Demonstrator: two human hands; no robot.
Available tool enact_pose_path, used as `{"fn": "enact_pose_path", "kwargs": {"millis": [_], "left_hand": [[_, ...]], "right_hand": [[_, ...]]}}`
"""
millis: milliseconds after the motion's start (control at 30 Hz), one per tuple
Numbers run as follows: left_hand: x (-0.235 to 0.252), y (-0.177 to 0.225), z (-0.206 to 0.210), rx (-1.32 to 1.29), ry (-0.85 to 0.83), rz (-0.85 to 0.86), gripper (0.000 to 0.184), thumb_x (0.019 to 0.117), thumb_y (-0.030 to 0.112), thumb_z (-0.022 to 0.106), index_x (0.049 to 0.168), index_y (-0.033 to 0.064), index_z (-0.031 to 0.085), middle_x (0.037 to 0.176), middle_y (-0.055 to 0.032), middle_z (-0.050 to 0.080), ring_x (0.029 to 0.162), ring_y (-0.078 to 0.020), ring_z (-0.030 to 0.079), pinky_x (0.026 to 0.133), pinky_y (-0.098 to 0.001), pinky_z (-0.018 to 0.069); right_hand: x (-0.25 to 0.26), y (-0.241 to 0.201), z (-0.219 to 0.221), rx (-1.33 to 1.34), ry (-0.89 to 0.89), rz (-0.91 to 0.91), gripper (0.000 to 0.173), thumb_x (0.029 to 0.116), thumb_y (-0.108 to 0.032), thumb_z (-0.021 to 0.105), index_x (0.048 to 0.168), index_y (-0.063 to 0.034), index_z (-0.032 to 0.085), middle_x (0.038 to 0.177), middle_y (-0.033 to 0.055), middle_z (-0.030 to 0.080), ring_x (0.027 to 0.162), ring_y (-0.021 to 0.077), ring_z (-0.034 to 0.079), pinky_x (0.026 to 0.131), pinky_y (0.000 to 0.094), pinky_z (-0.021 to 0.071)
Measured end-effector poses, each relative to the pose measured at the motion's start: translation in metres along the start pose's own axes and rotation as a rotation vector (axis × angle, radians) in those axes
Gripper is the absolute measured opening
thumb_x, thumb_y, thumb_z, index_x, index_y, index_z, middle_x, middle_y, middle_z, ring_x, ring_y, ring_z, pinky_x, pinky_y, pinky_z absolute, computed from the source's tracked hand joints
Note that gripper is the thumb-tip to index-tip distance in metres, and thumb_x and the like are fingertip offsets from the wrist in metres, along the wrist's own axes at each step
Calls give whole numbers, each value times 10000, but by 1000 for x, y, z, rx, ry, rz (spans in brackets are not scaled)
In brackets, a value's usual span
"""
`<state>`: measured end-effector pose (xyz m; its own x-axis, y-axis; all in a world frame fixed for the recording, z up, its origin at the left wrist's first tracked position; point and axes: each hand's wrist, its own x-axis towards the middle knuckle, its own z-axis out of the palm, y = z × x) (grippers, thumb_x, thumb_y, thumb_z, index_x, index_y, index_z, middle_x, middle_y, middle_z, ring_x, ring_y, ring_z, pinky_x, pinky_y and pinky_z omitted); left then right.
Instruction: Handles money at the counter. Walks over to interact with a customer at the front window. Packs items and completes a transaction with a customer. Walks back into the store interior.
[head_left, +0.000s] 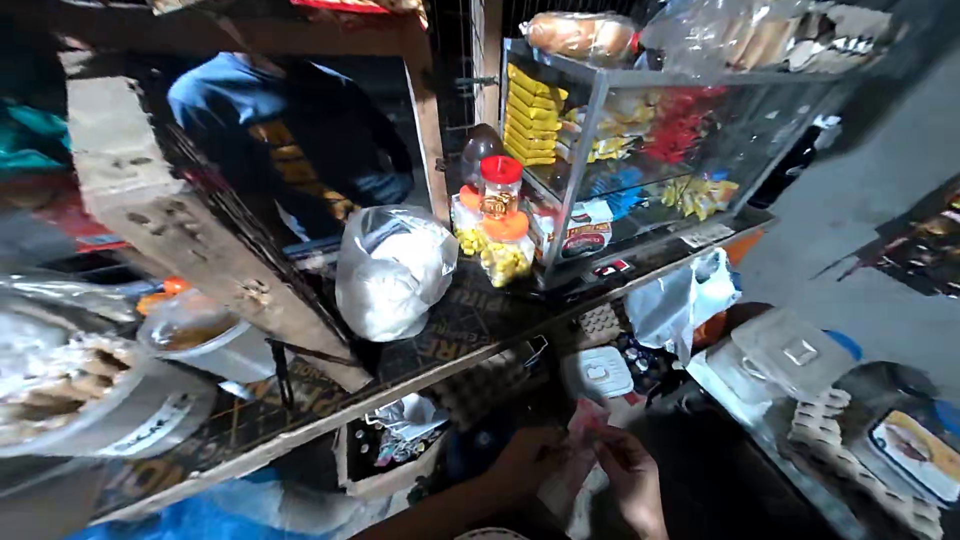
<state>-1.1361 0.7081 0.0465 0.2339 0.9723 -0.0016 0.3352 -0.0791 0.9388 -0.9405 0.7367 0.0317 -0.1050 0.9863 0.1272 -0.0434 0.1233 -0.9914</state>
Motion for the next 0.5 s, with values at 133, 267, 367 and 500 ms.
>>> {"fn": "enact_pose_path", "kwargs": {"millis": [133, 267, 367, 500], "left_hand": [[2, -12, -4, -383, 176, -141, 253, 1030, 72, 499, 1188, -49, 655, 1022, -59, 710, 922, -53, 664, 887, -268, 555], [-5, -14, -18, -754, 420, -238, 327, 1001, 40, 347, 996, 64, 673, 826, 88, 688, 770, 22, 635, 743, -191, 545], [-15, -27, -35, -801, 489, -196, 308, 1012, 82, 333, 901, 127, 616, 761, 110, 639, 727, 18, 609, 708, -194, 529], [-28, -53, -62, -503, 317, 42, 226, 929, 80, 661, 1137, 53, 577, 944, 21, 664, 824, -48, 649, 750, -267, 567]], "right_hand": [[12, -8, 4, -119, -313, -184, 200, 827, -45, 751, 1025, -73, 760, 996, -18, 746, 894, 43, 706, 812, 235, 614], [24, -27, 25, -353, -607, -267, 184, 851, -42, 747, 1018, 35, 756, 996, 159, 747, 932, 192, 725, 875, 346, 600], [40, -21, 37, -234, -678, -228, 199, 878, -25, 721, 1054, 66, 726, 1035, 143, 740, 973, 146, 708, 906, 317, 584], [57, -24, 60, 26, -594, -38, 166, 899, -35, 690, 1062, -53, 715, 1137, -26, 728, 1009, 29, 682, 896, 251, 582]]}}
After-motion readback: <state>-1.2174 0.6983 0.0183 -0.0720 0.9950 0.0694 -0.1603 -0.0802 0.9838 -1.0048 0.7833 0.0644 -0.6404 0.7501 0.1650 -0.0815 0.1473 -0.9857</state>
